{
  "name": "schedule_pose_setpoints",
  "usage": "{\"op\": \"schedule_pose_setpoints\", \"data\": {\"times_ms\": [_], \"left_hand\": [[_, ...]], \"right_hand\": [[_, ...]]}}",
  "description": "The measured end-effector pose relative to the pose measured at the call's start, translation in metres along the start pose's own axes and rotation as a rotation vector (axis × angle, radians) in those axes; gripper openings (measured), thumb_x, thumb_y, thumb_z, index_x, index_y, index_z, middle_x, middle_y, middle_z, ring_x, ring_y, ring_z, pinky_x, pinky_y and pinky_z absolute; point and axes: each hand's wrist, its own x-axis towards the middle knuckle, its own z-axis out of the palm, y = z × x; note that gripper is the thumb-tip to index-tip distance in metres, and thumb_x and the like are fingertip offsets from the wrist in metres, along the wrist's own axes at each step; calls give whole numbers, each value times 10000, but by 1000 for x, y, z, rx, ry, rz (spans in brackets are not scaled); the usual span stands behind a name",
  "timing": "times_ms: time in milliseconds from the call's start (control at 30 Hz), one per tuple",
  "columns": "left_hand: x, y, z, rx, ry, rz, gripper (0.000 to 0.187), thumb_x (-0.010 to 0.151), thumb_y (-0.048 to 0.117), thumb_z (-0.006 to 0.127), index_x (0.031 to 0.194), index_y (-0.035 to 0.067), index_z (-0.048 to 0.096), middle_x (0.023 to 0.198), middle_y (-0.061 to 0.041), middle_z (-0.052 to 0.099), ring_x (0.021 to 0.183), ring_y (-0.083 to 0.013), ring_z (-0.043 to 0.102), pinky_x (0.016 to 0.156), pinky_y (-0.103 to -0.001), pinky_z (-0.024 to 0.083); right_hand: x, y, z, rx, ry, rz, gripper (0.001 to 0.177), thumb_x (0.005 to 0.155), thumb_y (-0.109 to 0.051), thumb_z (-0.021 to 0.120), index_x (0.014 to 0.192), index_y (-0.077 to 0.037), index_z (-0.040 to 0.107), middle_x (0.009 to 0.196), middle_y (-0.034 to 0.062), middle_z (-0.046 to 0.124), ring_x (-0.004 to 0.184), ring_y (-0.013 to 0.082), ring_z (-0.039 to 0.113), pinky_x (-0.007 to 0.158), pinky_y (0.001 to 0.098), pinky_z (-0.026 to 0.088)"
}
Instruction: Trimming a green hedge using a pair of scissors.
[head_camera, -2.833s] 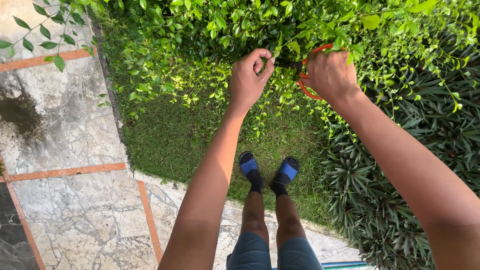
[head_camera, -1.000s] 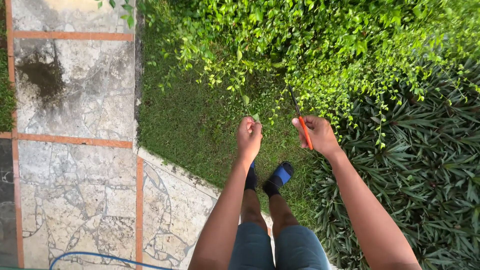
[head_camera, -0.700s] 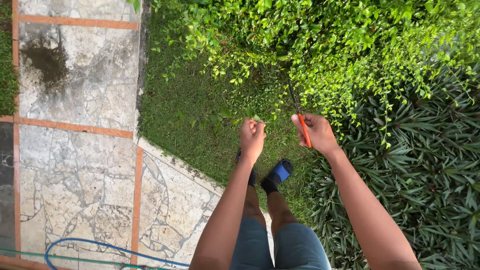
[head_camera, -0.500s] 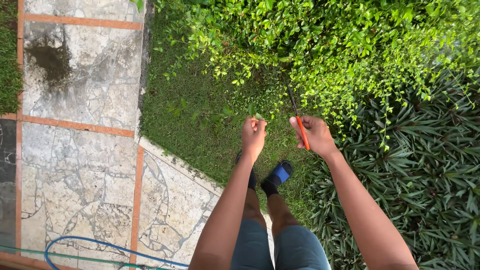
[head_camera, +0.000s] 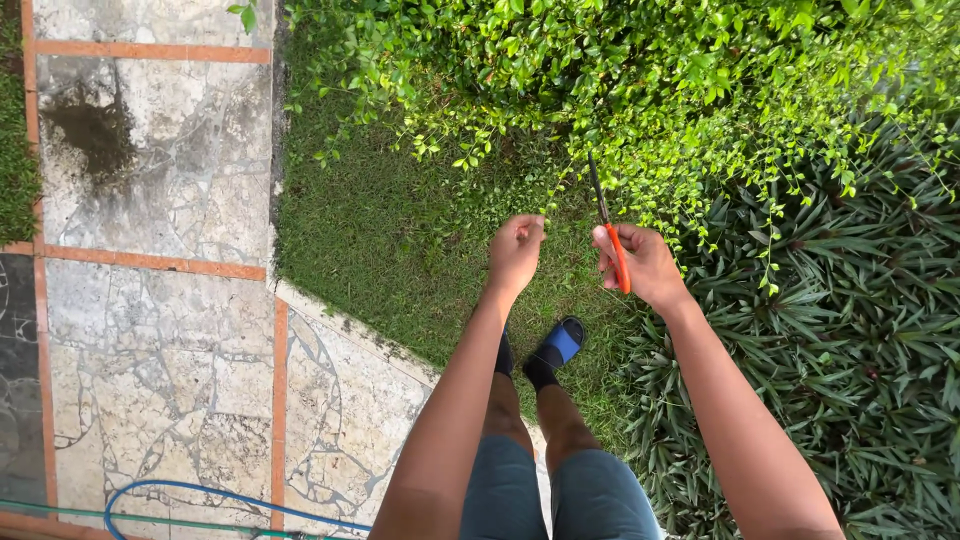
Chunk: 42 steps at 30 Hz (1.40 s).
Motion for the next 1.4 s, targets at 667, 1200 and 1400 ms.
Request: {"op": "schedule_pose_setpoints", "data": {"times_ms": [667,1200,1400], "left_hand": [[95,15,38,261,46,239,148,906,100,766,1029,50,702,985,-100,765,903,-202,748,854,-347,600],[158,-53,42,328,-228,243,116,934,203,748,986,101,763,977,-51,807,884,-153,777,815,-338,624],[165,-68,40,282,-286,183,120,946,182,719,1017,97,766,954,-60,800,853,-139,772,761,-294,628]], "right_hand": [[35,49,-6,175,-95,11,444,954,-467,629,1048,-35,677,778,15,662,578,91,593,535,248,483],[93,110,50,236,166,63,480,966,-468,604,1100,-19,705,814,22,684,615,93,577,546,258,464],[119,119,44,215,117,69,555,960,-539,591,1093,-18,728,791,43,685,608,110,562,546,271,449]]}}
